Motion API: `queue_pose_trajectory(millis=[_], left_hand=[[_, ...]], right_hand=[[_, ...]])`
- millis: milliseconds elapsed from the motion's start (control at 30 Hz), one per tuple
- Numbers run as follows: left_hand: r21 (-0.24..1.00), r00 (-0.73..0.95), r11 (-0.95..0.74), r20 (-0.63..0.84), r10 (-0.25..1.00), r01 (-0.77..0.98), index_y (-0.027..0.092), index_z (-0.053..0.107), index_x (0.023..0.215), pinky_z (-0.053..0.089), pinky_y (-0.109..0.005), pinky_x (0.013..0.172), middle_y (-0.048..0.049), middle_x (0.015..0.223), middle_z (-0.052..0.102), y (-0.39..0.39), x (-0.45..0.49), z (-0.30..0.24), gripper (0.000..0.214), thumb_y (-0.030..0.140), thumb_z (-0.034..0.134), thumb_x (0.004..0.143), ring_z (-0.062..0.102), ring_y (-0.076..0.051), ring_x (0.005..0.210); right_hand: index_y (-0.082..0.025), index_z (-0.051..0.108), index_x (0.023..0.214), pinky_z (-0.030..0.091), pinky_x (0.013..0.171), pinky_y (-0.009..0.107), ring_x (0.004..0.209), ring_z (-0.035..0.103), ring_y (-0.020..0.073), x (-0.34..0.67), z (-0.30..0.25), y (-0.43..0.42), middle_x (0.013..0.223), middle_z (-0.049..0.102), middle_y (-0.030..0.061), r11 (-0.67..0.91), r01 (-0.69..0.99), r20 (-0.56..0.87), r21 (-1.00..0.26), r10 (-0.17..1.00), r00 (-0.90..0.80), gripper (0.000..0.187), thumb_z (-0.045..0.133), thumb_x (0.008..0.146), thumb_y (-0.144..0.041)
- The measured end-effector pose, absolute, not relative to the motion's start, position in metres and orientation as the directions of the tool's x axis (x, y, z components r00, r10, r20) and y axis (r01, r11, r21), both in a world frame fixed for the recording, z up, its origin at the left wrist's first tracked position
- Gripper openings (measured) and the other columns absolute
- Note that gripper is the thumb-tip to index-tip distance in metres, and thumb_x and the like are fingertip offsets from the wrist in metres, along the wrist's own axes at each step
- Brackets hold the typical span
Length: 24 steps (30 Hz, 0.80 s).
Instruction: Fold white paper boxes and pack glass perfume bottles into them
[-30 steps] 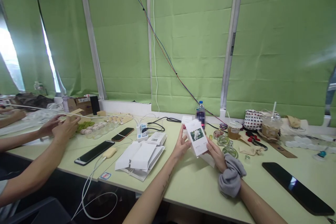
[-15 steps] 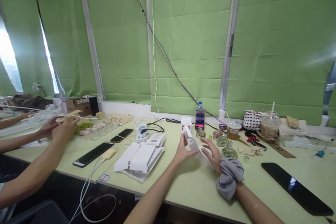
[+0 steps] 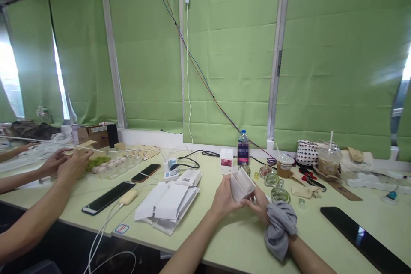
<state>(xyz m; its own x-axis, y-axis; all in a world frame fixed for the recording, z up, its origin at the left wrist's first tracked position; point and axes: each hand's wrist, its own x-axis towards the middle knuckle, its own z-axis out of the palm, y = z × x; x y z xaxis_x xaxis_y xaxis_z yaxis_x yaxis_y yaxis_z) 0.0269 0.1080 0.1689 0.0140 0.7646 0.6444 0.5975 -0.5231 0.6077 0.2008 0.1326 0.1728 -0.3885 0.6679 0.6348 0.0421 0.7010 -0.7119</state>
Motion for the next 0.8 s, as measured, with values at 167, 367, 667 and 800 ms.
queue_pose_trajectory(millis=[167, 367, 667, 800], left_hand=[[0.581, 0.019, -0.507, 0.645, 0.764, 0.637, 0.024, 0.027, 0.140, 0.045, -0.044, 0.090, -0.0141, 0.125, 0.051, 0.090, 0.029, 0.170, 0.088, 0.046, 0.072, 0.068, 0.055, -0.034, 0.108], [0.647, -0.102, -0.384, 0.582, 0.807, 0.659, 0.034, 0.002, 0.148, 0.046, -0.042, 0.090, -0.0119, 0.145, 0.035, 0.048, 0.038, 0.163, 0.096, 0.041, 0.066, 0.077, 0.048, -0.033, 0.123], [0.672, -0.294, -0.144, 0.494, 0.818, 0.726, 0.024, 0.013, 0.146, 0.040, -0.041, 0.096, -0.0121, 0.147, 0.035, 0.023, 0.056, 0.147, 0.087, 0.032, 0.063, 0.076, 0.048, -0.031, 0.121], [0.688, -0.358, -0.077, 0.466, 0.809, 0.721, 0.015, 0.011, 0.146, 0.039, -0.045, 0.095, -0.0186, 0.139, 0.046, 0.021, 0.059, 0.145, 0.092, 0.037, 0.064, 0.074, 0.052, -0.034, 0.116]], right_hand=[[-0.031, 0.061, 0.078, 0.039, 0.055, 0.038, 0.055, 0.049, 0.0226, 0.199, 0.169, 0.132, 0.061, 0.054, 0.0030, 0.677, 0.077, 0.619, -0.732, 0.708, -0.339, 0.011, 0.065, 0.076, -0.040], [-0.031, 0.041, 0.137, 0.041, 0.052, 0.034, 0.055, 0.050, 0.0206, 0.190, 0.169, 0.119, 0.071, 0.059, 0.0016, 0.678, 0.039, 0.625, -0.734, 0.698, -0.349, 0.060, 0.058, 0.080, -0.040], [-0.024, 0.054, 0.125, 0.054, 0.066, 0.039, 0.067, 0.062, 0.0237, 0.206, 0.147, 0.098, 0.084, 0.065, 0.0083, 0.739, 0.167, 0.616, -0.652, 0.645, -0.452, 0.038, 0.049, 0.089, -0.032], [-0.020, 0.049, 0.134, 0.056, 0.071, 0.041, 0.077, 0.065, 0.0254, 0.210, 0.147, 0.087, 0.109, 0.064, 0.0157, 0.712, 0.180, 0.584, -0.679, 0.673, -0.455, 0.044, 0.047, 0.091, -0.030]])
